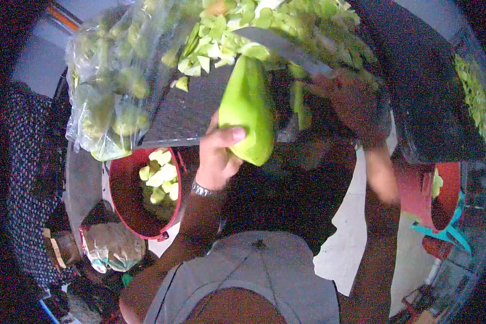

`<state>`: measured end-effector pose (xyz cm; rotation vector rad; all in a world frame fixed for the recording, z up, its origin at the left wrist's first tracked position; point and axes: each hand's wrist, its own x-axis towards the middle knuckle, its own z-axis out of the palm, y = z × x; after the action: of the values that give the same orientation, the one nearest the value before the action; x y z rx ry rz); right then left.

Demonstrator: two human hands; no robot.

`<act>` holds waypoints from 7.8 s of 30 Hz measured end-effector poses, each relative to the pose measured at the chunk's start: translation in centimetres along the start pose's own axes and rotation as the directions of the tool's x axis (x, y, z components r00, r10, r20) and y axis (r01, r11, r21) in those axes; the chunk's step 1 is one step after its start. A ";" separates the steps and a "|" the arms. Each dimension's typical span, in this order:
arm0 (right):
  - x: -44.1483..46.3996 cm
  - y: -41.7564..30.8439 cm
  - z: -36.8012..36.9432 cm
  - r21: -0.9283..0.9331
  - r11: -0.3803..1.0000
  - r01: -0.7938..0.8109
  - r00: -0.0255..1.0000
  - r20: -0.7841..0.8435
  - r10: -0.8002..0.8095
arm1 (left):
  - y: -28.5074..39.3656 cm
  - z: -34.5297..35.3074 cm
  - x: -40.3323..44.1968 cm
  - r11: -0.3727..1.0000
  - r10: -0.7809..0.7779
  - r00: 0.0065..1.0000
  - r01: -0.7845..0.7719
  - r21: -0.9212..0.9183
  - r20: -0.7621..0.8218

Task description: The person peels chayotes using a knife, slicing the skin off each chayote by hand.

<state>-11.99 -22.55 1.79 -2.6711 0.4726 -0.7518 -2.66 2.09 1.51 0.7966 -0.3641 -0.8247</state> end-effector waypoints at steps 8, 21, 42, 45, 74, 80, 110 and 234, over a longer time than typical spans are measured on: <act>-3.0 -8.1 -3.1 0.214 0.973 0.081 0.910 0.382 -0.160 | -2.1 -2.0 0.1 0.996 0.062 0.997 -0.065 -0.057 -0.047; -0.4 -2.2 -0.1 0.161 0.986 0.035 0.999 0.023 -0.039 | 0.3 -0.2 0.7 0.996 0.038 0.999 -0.037 -0.087 0.009; -0.7 -1.6 0.9 0.030 0.995 -0.096 0.980 0.179 0.089 | 0.3 -0.8 -1.1 0.969 -0.079 0.990 0.104 -0.223 0.116; 0.7 1.9 1.6 -0.072 0.980 0.187 0.982 0.041 -0.185 | 0.9 -0.5 -0.2 0.987 -0.032 0.990 0.053 -0.152 0.135; -6.5 -10.8 -2.6 0.078 0.984 0.163 0.979 0.111 -0.171 | 0.8 0.5 2.5 0.901 -0.093 0.985 0.021 -0.434 -0.146; -6.4 -10.9 -2.5 0.057 0.983 0.174 0.974 0.135 -0.180 | 0.7 0.9 2.5 0.901 -0.085 0.988 0.019 -0.434 -0.133; -5.8 -9.4 -3.2 0.025 0.999 -0.022 0.984 0.177 0.017 | 0.2 0.1 2.8 0.969 0.079 0.935 -0.153 -0.193 -0.345; -4.8 -9.9 -4.4 0.149 0.989 -0.002 0.936 0.348 -0.051 | 0.5 0.6 2.1 0.867 -0.089 0.996 0.086 -0.490 0.017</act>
<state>-16.06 -12.74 7.14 -2.5956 0.2783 -0.2877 -1.40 0.43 2.23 0.3380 -0.0994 -0.9492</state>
